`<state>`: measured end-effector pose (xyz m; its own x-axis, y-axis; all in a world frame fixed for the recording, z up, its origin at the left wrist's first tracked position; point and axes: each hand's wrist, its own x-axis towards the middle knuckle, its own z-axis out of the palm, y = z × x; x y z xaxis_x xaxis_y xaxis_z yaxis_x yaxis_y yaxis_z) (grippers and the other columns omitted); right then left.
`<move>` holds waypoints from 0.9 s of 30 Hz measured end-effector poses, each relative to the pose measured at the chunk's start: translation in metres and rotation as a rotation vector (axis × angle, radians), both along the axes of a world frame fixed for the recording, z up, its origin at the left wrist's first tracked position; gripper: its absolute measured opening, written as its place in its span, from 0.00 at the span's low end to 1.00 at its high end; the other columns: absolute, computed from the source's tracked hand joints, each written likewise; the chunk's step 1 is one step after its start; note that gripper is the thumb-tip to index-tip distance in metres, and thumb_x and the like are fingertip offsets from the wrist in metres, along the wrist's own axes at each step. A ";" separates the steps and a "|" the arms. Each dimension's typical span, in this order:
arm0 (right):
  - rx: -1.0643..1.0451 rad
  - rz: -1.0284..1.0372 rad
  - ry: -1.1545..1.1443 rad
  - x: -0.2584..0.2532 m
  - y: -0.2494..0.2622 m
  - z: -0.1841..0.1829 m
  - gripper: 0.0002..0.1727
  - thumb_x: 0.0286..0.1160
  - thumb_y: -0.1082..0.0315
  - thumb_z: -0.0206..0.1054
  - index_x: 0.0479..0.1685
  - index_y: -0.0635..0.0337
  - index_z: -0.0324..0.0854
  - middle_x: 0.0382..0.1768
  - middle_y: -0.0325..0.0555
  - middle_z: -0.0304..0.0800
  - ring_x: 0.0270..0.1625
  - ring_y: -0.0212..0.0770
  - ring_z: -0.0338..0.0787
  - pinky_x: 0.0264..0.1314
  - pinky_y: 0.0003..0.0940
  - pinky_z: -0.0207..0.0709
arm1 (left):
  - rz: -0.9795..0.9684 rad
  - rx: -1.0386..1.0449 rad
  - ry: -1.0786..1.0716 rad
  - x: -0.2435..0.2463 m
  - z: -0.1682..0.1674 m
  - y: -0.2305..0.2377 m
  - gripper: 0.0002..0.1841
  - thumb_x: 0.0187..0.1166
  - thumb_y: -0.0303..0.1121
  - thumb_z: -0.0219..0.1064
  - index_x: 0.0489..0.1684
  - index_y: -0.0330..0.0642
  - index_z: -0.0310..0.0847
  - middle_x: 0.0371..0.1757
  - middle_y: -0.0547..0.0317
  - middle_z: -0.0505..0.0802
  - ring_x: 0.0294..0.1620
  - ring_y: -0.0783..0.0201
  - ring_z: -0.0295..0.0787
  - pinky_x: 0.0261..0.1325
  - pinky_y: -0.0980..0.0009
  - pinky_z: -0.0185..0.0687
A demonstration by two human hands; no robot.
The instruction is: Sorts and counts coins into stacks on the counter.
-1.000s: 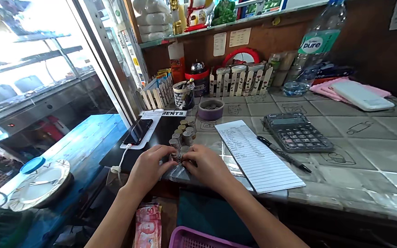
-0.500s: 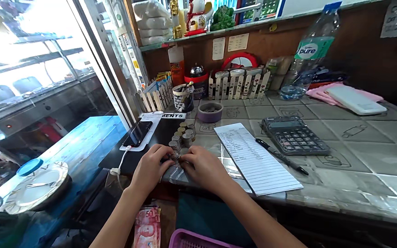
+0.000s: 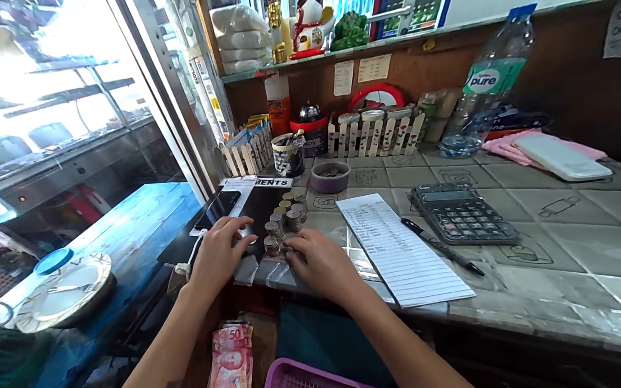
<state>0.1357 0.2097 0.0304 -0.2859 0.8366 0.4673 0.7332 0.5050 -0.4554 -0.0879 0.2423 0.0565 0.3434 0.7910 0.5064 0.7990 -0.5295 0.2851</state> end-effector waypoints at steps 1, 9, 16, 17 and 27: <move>-0.001 -0.003 -0.008 0.000 0.000 -0.001 0.11 0.78 0.68 0.69 0.54 0.57 0.91 0.47 0.51 0.89 0.53 0.51 0.90 0.51 0.51 0.87 | 0.029 -0.070 0.033 -0.002 0.003 0.001 0.16 0.82 0.32 0.70 0.64 0.40 0.86 0.57 0.44 0.91 0.49 0.49 0.91 0.55 0.48 0.86; -0.007 0.003 0.016 0.002 0.000 -0.002 0.11 0.79 0.67 0.68 0.54 0.56 0.92 0.48 0.49 0.89 0.53 0.49 0.90 0.53 0.49 0.86 | 0.008 -0.100 0.315 -0.017 -0.007 -0.034 0.31 0.80 0.62 0.63 0.69 0.49 0.87 0.68 0.56 0.90 0.70 0.51 0.84 0.70 0.45 0.79; -0.042 -0.014 0.012 0.002 0.000 -0.003 0.11 0.79 0.66 0.69 0.53 0.55 0.92 0.49 0.49 0.88 0.52 0.47 0.90 0.52 0.48 0.87 | -0.179 0.125 0.165 -0.056 -0.035 -0.047 0.15 0.80 0.47 0.68 0.58 0.55 0.93 0.59 0.68 0.92 0.66 0.65 0.85 0.68 0.64 0.84; -0.042 -0.019 0.015 0.002 0.000 -0.003 0.11 0.79 0.66 0.69 0.53 0.55 0.92 0.49 0.48 0.89 0.52 0.47 0.90 0.52 0.48 0.87 | -0.203 0.156 0.115 -0.056 -0.038 -0.046 0.12 0.81 0.43 0.68 0.53 0.54 0.95 0.55 0.69 0.93 0.62 0.69 0.87 0.66 0.69 0.84; -0.096 -0.017 0.071 0.005 -0.002 0.002 0.11 0.80 0.68 0.67 0.52 0.59 0.92 0.51 0.53 0.90 0.55 0.51 0.90 0.58 0.53 0.85 | -0.142 0.224 -0.177 0.017 -0.002 -0.016 0.04 0.73 0.25 0.75 0.39 0.39 0.94 0.43 0.55 0.96 0.42 0.66 0.94 0.50 0.68 0.92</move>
